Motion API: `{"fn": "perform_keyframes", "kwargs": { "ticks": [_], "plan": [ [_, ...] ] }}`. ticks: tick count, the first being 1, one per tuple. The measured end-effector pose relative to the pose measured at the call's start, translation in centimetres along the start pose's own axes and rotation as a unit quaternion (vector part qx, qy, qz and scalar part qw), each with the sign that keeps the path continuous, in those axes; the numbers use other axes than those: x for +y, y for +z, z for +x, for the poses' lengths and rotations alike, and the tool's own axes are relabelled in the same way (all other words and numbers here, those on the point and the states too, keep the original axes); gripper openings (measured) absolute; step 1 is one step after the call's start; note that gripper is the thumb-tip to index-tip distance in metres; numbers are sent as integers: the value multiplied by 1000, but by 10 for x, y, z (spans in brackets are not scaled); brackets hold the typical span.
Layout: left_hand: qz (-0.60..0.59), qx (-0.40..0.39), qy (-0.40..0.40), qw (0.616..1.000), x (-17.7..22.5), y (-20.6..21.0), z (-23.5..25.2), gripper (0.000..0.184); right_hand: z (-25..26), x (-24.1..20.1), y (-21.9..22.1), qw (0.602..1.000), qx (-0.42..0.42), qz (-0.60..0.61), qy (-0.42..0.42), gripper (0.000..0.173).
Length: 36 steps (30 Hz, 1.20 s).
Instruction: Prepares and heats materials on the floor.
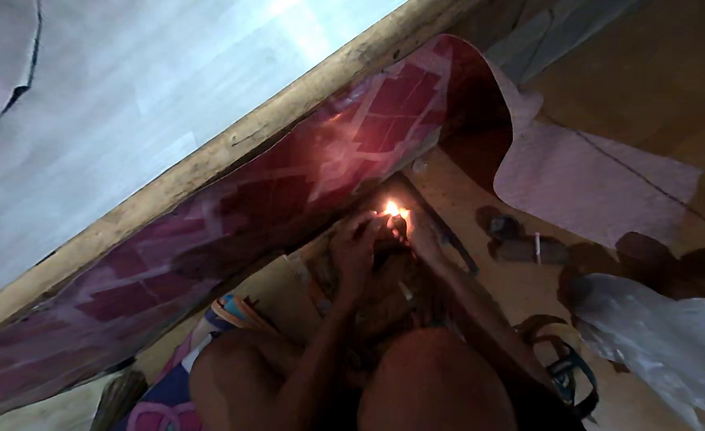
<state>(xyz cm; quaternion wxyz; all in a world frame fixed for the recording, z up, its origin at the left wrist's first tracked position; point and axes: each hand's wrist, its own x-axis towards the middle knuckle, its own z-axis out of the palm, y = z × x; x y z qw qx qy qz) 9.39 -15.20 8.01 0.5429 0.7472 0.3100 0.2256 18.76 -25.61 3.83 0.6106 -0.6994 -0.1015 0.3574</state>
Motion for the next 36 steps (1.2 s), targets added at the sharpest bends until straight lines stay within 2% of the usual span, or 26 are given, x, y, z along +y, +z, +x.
{"fn": "perform_keyframes", "kwargs": {
  "ticks": [8, 16, 23, 36],
  "plan": [
    [-67, 16, 32, 997, -12, 3, -1, 14, -1, -6, 2, 1000, 5, -12, -21, 49],
    [-35, 4, 57, 998, -13, 2, 0, 14, -1, -8, 2, 1000, -14, -21, -8, 49],
    [-13, -3, 78, 997, -13, 2, -1, 14, 2, -2, 1, 999, -27, -28, -29, 52],
    [-31, -6, 94, 995, -17, 5, -3, 14, 2, -1, 1, 1000, -23, -2, -12, 52]
  ]
}}
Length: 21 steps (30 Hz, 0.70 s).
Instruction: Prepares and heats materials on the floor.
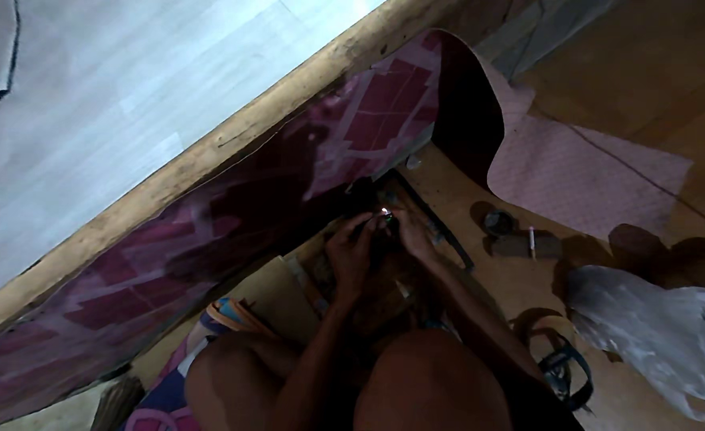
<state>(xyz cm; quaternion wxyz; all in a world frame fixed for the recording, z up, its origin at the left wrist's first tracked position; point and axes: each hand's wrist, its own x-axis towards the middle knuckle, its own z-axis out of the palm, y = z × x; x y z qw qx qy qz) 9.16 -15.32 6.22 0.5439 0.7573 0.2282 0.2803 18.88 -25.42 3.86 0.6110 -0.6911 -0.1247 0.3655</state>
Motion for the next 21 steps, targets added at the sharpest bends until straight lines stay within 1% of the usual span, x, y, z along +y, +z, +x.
{"fn": "perform_keyframes", "kwargs": {
  "ticks": [8, 11, 15, 21],
  "plan": [
    [4, -2, -7, 1000, 1, 1, -1, 13, 1, 3, -1, 1000, -5, -21, 14, 52],
    [-2, -2, 3, 1000, -2, 1, -1, 13, 2, 4, -1, 1000, -5, -24, 11, 53],
    [22, 0, 8, 1000, -6, -1, 0, 13, 6, 10, 0, 1000, -9, -18, -3, 54],
    [33, 12, 7, 999, -5, -1, -1, 13, 4, 7, 0, 999, -3, -46, 12, 53]
  ]
}}
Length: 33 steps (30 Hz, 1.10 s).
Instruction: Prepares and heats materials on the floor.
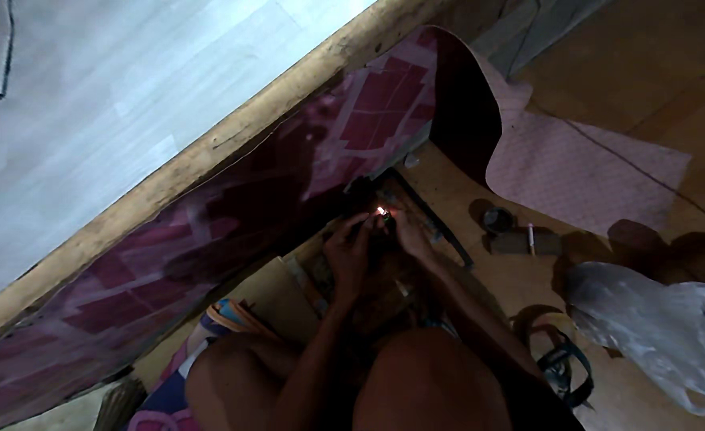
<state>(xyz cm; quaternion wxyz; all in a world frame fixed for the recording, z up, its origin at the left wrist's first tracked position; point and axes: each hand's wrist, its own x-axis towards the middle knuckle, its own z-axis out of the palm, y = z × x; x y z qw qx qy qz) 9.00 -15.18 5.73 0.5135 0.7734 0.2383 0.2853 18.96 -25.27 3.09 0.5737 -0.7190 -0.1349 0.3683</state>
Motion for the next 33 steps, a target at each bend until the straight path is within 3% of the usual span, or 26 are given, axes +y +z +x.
{"fn": "perform_keyframes", "kwargs": {
  "ticks": [26, 33],
  "plan": [
    [32, -3, -30, 999, 5, -1, -2, 13, -1, 4, 1, 998, 16, -51, -18, 51],
    [62, -5, -45, 997, 6, -1, 0, 12, -2, -1, 0, 998, 4, -62, 16, 48]
  ]
}}
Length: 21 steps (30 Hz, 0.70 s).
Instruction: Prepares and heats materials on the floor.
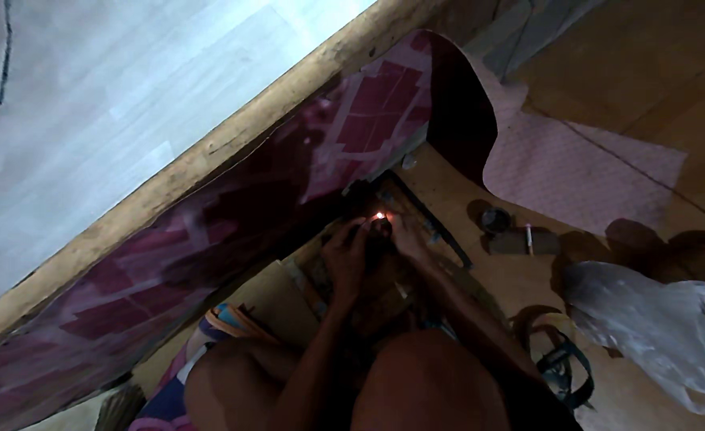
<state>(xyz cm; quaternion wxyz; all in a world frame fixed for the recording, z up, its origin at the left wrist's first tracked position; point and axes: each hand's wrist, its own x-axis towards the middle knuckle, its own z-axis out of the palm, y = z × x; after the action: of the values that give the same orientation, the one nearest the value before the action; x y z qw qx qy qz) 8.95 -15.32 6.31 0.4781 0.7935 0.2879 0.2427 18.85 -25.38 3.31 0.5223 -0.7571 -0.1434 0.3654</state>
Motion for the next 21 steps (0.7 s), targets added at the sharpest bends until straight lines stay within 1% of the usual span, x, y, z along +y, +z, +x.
{"fn": "perform_keyframes", "kwargs": {
  "ticks": [7, 13, 17, 21],
  "plan": [
    [-22, 4, 13, 1000, -4, 0, 0, 11, 0, 1, 3, 1000, 10, 16, -20, 49],
    [-51, 10, 7, 999, -4, 0, -1, 10, -3, -4, 3, 1000, 15, 17, -10, 48],
    [-38, 14, -12, 999, -2, 0, 0, 10, -1, 0, 5, 999, 18, 17, -19, 49],
    [-55, 4, -8, 998, -5, 0, 1, 10, 1, 4, 7, 999, 12, 27, -20, 50]
  ]
}}
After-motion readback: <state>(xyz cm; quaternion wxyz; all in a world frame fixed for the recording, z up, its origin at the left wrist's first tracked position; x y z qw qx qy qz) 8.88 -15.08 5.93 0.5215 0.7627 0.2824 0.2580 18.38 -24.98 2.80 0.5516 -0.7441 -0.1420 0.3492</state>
